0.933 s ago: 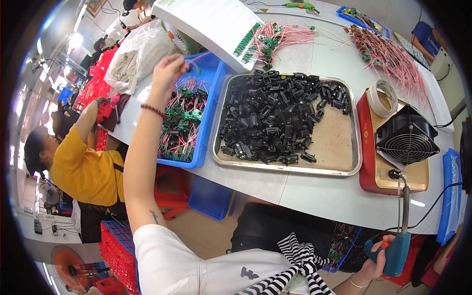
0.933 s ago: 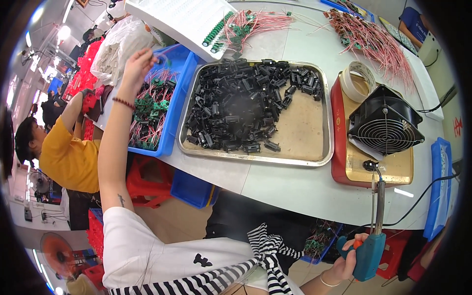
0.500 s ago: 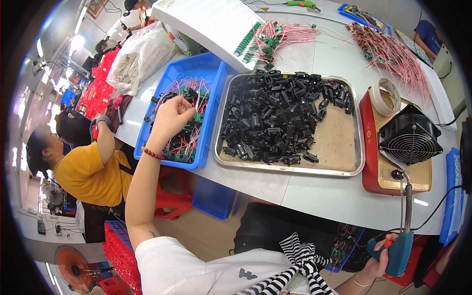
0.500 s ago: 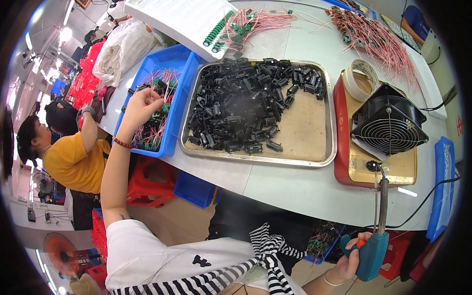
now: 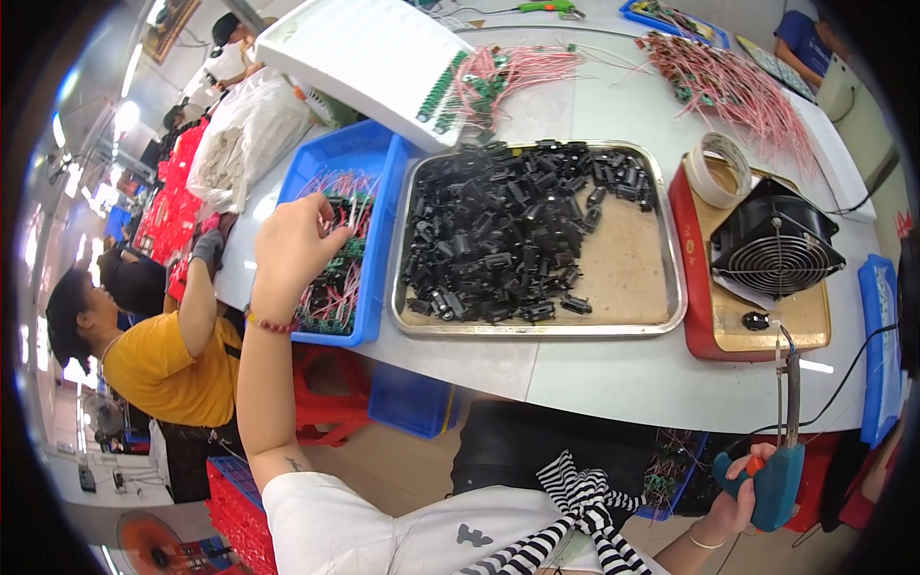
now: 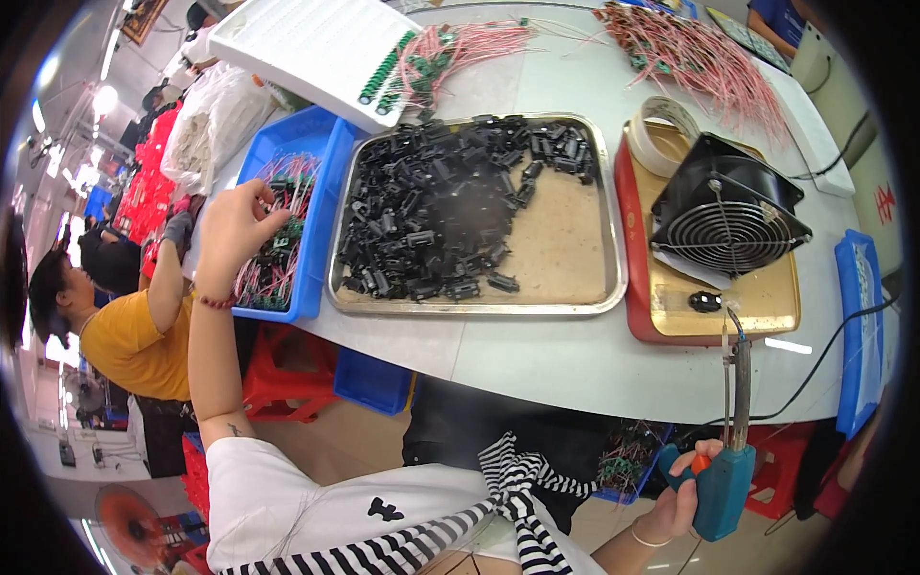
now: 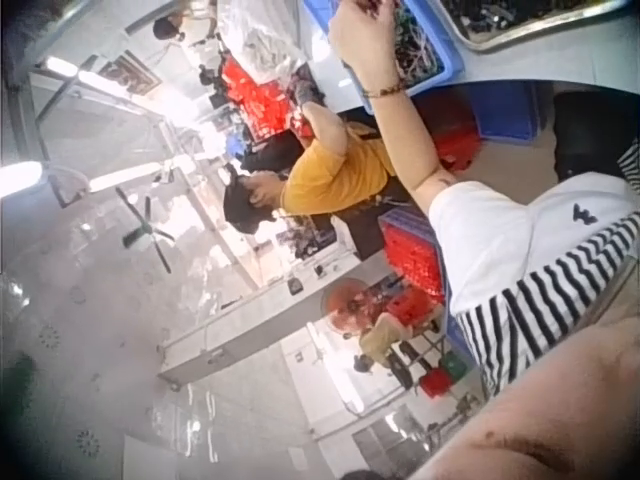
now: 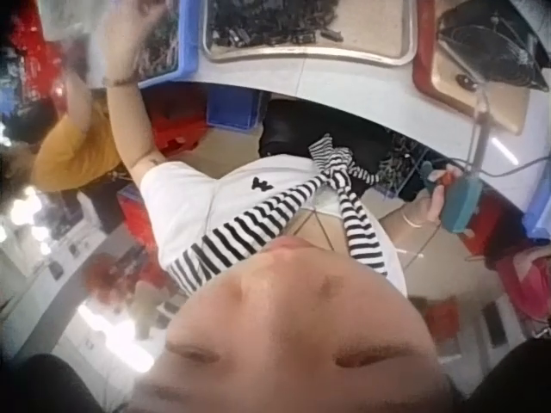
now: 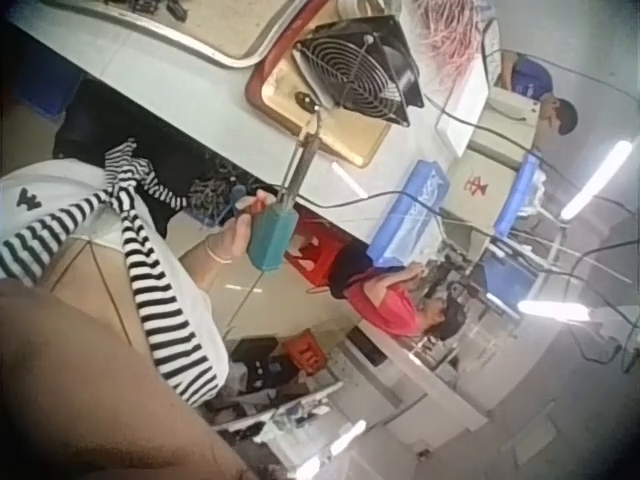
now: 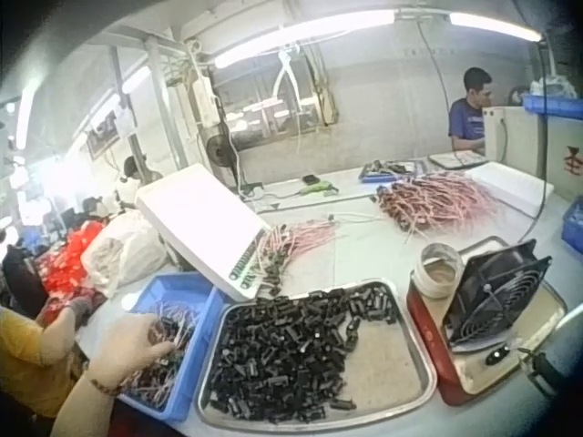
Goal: The person solders wires from circuit board modules to plastic switch components using a soldering iron, places the finished components into a blue bin, and retrieves additional circuit boards and plastic parts from trays.
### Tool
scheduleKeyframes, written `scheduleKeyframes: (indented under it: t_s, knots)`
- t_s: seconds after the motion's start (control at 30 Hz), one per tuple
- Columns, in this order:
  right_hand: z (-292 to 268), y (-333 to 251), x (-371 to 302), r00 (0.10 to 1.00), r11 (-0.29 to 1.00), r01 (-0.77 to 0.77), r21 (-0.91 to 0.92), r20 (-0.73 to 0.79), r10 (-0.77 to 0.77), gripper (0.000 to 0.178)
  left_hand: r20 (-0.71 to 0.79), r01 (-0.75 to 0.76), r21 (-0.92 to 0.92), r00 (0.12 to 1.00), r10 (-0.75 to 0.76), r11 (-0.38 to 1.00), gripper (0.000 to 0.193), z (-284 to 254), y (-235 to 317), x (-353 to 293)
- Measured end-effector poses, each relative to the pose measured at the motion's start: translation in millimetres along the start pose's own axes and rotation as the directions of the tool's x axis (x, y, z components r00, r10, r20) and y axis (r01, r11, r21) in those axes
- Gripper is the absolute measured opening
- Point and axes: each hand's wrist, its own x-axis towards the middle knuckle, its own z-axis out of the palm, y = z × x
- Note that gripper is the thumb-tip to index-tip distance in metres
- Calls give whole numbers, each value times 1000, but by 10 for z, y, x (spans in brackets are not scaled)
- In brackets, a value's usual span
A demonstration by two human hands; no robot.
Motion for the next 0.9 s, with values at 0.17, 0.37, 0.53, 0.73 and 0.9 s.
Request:
scheduleKeyframes:
  t_s: [0.17, 0.37, 0.53, 0.73, 0.9]
  knots:
    - [103, -5, 24, 998, 998, -8, -55, -66, 5, 48, -106, -302, -277, 953, 283, 912, 19, -180, 939, 106]
    - [62, -23, -20, 998, 997, -3, -78, -57, -2, 45, -175, -592, -264, 806, 565, 762, 15, 388, 1144, 982]
    - [-24, -28, 18, 996, 997, -55, -49, -79, 51, 45, -49, -514, -397, 839, 542, 760, 12, 571, 1477, 1227]
    - [-133, 72, 5, 993, 998, -65, 2, -96, 65, 46, -257, -342, 210, 885, 389, 916, 12, 615, 1064, 1778]
    - [-168, 121, 21, 992, 996, -84, -2, -100, 83, 47, 206, -378, 273, 921, 330, 885, 16, 708, 815, 1962]
